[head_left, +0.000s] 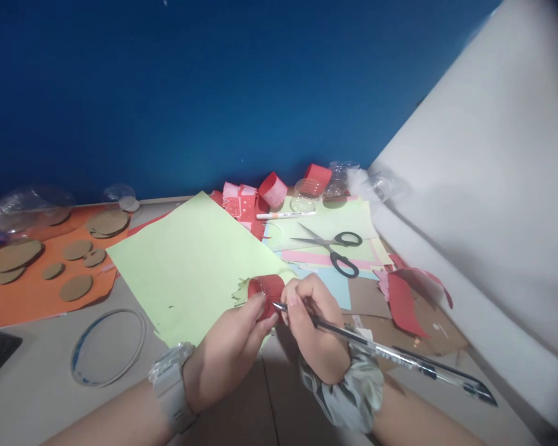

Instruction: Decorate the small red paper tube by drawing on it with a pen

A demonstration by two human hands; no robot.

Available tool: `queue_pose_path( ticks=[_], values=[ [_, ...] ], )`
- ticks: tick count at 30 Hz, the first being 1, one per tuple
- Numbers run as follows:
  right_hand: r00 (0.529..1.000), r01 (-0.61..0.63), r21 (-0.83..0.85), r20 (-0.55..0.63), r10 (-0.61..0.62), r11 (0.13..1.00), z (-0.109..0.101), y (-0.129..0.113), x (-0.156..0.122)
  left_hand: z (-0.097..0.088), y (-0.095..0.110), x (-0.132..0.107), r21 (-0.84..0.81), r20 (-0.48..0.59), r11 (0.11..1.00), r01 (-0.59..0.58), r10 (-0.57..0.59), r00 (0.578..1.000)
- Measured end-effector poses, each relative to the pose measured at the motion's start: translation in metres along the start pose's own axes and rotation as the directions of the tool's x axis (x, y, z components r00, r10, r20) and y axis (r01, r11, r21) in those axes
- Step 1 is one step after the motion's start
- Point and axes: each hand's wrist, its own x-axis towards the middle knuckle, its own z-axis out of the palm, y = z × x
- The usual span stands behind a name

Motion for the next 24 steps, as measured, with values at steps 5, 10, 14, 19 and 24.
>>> queue_pose_path(
  ticks=[5, 10, 14, 19, 24],
  values=[
    [0.999, 0.002, -0.029, 0.032, -0.001, 1.0, -0.0017, 0.001, 0.0009, -0.001, -0.0008, 0.0013, 0.004, 0.019, 1.0, -0.012, 0.012, 1.0],
    [0.999, -0.026, -0.011, 0.02, 0.026, 1.0, -0.0018, 0.0005, 0.0006, -0.0002, -0.002, 0.0001, 0.044, 0.006, 0.999, -0.007, 0.007, 1.0],
    [0.999, -0.002, -0.02, 0.035, 0.002, 1.0, -0.0024, -0.0007, 0.0011, 0.0005, -0.0019, -0.0002, 0.034, 0.007, 0.999, -0.008, 0.008, 1.0],
    [0.999, -0.016, 0.0, 0.037, 0.016, 1.0, -0.0017, -0.0004, 0.0018, 0.0016, -0.0022, 0.0001, 0.056, 0.0, 0.998, 0.014, -0.014, 1.0],
    [0.999, -0.02, 0.0, 0.026, 0.02, 1.0, -0.002, -0.0003, 0.0021, 0.0015, -0.0023, -0.0009, 0.058, -0.007, 0.998, 0.006, -0.006, 1.0]
  ],
)
